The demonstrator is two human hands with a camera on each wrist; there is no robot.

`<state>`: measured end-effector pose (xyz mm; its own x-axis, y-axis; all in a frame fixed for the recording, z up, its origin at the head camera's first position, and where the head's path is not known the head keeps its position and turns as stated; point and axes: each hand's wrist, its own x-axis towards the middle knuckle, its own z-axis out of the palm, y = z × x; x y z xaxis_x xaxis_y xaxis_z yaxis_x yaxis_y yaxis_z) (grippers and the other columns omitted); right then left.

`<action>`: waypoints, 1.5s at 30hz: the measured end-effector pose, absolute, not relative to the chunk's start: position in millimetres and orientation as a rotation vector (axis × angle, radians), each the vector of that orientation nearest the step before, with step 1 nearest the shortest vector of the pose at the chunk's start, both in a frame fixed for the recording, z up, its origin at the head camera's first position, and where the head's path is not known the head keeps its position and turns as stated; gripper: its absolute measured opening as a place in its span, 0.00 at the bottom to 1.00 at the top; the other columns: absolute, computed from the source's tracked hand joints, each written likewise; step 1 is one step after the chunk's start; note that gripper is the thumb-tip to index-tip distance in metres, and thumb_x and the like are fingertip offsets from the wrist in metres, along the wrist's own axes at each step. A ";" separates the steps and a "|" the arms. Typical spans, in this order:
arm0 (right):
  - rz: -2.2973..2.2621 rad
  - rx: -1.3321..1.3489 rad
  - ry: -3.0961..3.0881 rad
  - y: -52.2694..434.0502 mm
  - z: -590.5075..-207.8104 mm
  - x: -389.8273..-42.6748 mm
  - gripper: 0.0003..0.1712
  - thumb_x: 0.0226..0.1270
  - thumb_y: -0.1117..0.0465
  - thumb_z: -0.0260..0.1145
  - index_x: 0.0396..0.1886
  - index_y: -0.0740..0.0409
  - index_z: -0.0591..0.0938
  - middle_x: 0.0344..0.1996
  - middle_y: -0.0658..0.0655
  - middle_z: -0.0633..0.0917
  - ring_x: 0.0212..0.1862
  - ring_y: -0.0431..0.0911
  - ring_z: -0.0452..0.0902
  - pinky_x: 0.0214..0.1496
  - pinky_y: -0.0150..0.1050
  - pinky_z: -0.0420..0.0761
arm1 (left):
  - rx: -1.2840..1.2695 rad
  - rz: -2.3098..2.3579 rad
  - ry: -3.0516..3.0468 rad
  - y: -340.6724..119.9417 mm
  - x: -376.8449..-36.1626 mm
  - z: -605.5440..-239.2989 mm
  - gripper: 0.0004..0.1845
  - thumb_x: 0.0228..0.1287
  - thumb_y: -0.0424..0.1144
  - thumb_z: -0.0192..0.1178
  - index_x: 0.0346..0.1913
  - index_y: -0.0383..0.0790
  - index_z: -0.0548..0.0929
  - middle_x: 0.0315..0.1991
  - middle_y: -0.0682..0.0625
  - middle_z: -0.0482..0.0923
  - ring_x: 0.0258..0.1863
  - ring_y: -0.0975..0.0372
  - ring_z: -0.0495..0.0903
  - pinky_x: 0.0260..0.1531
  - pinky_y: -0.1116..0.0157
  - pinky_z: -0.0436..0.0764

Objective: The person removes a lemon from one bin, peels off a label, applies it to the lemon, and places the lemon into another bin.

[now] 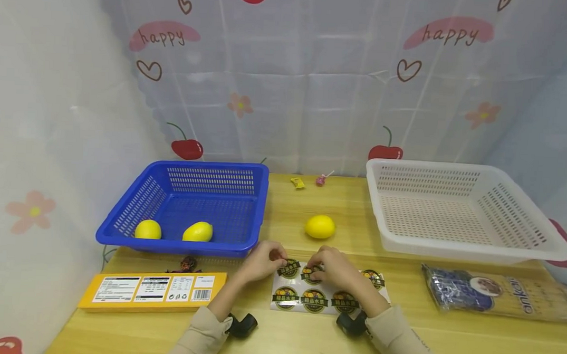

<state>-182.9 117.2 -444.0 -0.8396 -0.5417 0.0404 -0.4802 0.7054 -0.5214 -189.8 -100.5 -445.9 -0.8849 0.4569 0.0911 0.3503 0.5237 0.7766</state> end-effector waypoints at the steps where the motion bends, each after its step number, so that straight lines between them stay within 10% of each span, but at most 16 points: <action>1: -0.805 -0.845 2.792 117.6 -443.3 -183.1 0.08 0.53 0.63 0.72 0.35 0.56 0.87 0.30 0.48 0.80 0.35 0.41 0.72 0.36 0.37 0.73 | 0.698 1.328 2.616 -101.4 -189.5 -445.1 0.01 0.54 0.25 0.62 0.30 0.28 0.80 0.27 0.47 0.80 0.27 0.65 0.75 0.29 0.72 0.75; 10: -0.984 -0.827 2.863 130.3 -437.9 -192.2 0.08 0.53 0.63 0.72 0.33 0.60 0.84 0.31 0.52 0.81 0.35 0.45 0.75 0.36 0.37 0.77 | 0.667 1.420 2.607 -95.5 -188.9 -435.4 0.03 0.59 0.27 0.59 0.34 0.33 0.82 0.30 0.47 0.82 0.31 0.62 0.78 0.35 0.68 0.78; 19: -1.076 -0.591 2.893 144.5 -422.9 -244.3 0.47 0.47 0.61 0.76 0.67 0.62 0.64 0.59 0.73 0.69 0.56 0.66 0.69 0.55 0.61 0.70 | 0.482 1.807 2.749 -67.3 -198.4 -429.0 0.04 0.59 0.26 0.58 0.36 0.31 0.82 0.30 0.44 0.81 0.32 0.58 0.77 0.28 0.72 0.75; 34: -1.840 -0.540 2.163 141.6 -433.9 -286.2 0.39 0.55 0.75 0.63 0.67 0.66 0.60 0.57 0.71 0.66 0.49 0.55 0.70 0.53 0.46 0.75 | 0.183 2.168 2.800 -32.0 -236.0 -405.6 0.08 0.62 0.27 0.55 0.40 0.32 0.83 0.33 0.42 0.80 0.32 0.58 0.76 0.29 0.71 0.76; 38: -2.072 -0.348 1.726 140.7 -426.2 -294.3 0.35 0.74 0.52 0.49 0.71 0.65 0.51 0.63 0.72 0.57 0.57 0.58 0.65 0.63 0.57 0.65 | 0.196 2.239 2.790 -25.0 -245.9 -396.2 0.08 0.62 0.26 0.54 0.40 0.30 0.83 0.32 0.41 0.79 0.31 0.58 0.75 0.29 0.72 0.74; 45: -2.226 -0.133 1.436 137.7 -421.1 -302.6 0.55 0.57 0.23 0.28 0.74 0.58 0.47 0.70 0.69 0.48 0.68 0.63 0.50 0.67 0.60 0.56 | 0.315 2.071 2.841 -20.4 -258.5 -380.0 0.09 0.63 0.27 0.55 0.41 0.31 0.84 0.34 0.42 0.81 0.34 0.56 0.75 0.29 0.70 0.72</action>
